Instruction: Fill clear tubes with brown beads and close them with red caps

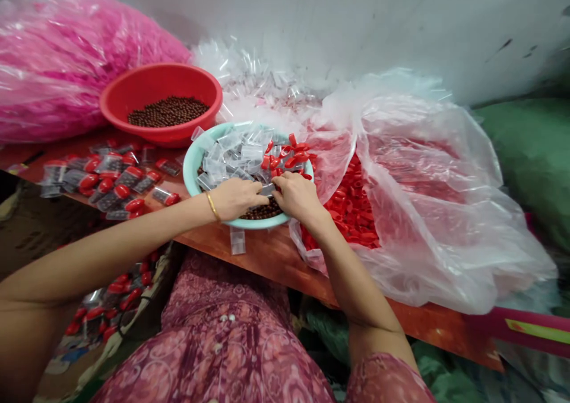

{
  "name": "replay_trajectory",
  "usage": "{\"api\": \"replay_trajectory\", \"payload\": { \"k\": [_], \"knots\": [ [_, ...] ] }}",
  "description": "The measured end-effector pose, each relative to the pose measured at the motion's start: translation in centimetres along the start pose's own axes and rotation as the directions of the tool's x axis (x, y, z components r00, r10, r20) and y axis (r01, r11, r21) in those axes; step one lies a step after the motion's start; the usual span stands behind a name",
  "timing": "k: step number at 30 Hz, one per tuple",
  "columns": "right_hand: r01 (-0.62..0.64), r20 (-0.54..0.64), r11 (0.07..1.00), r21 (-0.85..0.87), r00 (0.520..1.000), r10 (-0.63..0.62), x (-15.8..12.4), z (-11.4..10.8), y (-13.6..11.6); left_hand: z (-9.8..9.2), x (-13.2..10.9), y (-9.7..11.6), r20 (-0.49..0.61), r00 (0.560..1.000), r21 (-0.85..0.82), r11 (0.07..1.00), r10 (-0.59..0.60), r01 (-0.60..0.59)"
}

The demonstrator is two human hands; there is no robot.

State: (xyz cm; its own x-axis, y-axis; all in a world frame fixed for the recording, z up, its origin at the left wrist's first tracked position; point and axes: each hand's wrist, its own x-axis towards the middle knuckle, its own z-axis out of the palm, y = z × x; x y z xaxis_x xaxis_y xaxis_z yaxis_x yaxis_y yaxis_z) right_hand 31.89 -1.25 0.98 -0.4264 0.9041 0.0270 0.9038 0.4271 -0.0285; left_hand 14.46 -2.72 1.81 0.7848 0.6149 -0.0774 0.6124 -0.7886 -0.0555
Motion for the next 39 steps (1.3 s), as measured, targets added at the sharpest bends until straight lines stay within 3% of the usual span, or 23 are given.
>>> {"api": "replay_trajectory", "payload": {
  "k": [2, 5, 9, 12, 15, 18, 22, 24, 26, 29, 32, 36, 39],
  "knots": [
    [-0.056, -0.049, 0.998, -0.005, 0.997, 0.056, -0.3, 0.0, 0.8, 0.3, 1.1, -0.5, 0.063, 0.996, 0.048, 0.997, 0.058, -0.061],
    [-0.097, -0.076, 0.995, -0.017, 0.992, 0.096, -0.6, 0.1, 2.2, 0.7, 1.4, -1.4, 0.089, 0.994, 0.056, 0.997, 0.056, -0.062],
    [-0.055, -0.029, 0.998, -0.038, 0.998, 0.054, -0.3, -0.1, 2.7, 0.8, 0.9, -1.5, 0.070, 0.997, 0.056, 0.998, 0.012, -0.016],
    [-0.028, 0.019, 0.995, -0.099, 0.999, 0.030, 0.6, 0.1, 2.0, 0.5, 1.0, -1.1, 0.178, 0.984, 0.041, 0.999, -0.017, 0.010],
    [0.002, 0.027, 0.991, -0.133, 1.000, 0.002, 1.6, 0.8, 1.3, 0.4, 1.7, -1.1, 0.283, 0.950, -0.022, 0.989, -0.133, 0.146],
    [-0.026, -0.032, 0.996, -0.081, 0.999, 0.023, 2.0, 1.6, 1.1, 0.5, 2.3, -1.4, 0.288, 0.919, -0.123, 0.941, -0.269, 0.314],
    [-0.102, -0.105, 0.994, 0.050, 0.989, 0.107, 1.7, 1.9, 1.1, 0.9, 2.1, -1.7, 0.267, 0.832, -0.381, 0.740, -0.485, 0.554],
    [-0.141, -0.107, 0.984, 0.111, 0.982, 0.153, 1.5, 1.8, 1.1, 1.1, 1.8, -1.7, 0.305, 0.805, -0.478, 0.649, -0.509, 0.592],
    [-0.175, -0.109, 0.973, 0.152, 0.975, 0.192, 1.4, 1.7, 1.0, 1.2, 1.5, -1.8, 0.308, 0.835, -0.479, 0.684, -0.456, 0.550],
    [-0.191, -0.115, 0.965, 0.182, 0.970, 0.214, 1.3, 1.8, 1.1, 1.1, 1.2, -1.9, 0.327, 0.889, -0.308, 0.854, -0.320, 0.420],
    [-0.177, -0.106, 0.966, 0.191, 0.974, 0.199, 1.2, 1.9, 1.1, 0.4, 1.4, -1.5, 0.425, 0.870, -0.099, 0.943, -0.250, 0.319],
    [-0.174, -0.086, 0.966, 0.191, 0.977, 0.193, 1.2, 1.8, 1.0, 0.1, 2.4, -0.4, 0.459, 0.857, -0.048, 0.956, -0.235, 0.288],
    [-0.205, -0.086, 0.957, 0.205, 0.970, 0.226, 1.2, 1.7, 1.0, 0.9, 3.5, -0.1, 0.379, 0.863, -0.216, 0.875, -0.334, 0.434]
  ]
}}
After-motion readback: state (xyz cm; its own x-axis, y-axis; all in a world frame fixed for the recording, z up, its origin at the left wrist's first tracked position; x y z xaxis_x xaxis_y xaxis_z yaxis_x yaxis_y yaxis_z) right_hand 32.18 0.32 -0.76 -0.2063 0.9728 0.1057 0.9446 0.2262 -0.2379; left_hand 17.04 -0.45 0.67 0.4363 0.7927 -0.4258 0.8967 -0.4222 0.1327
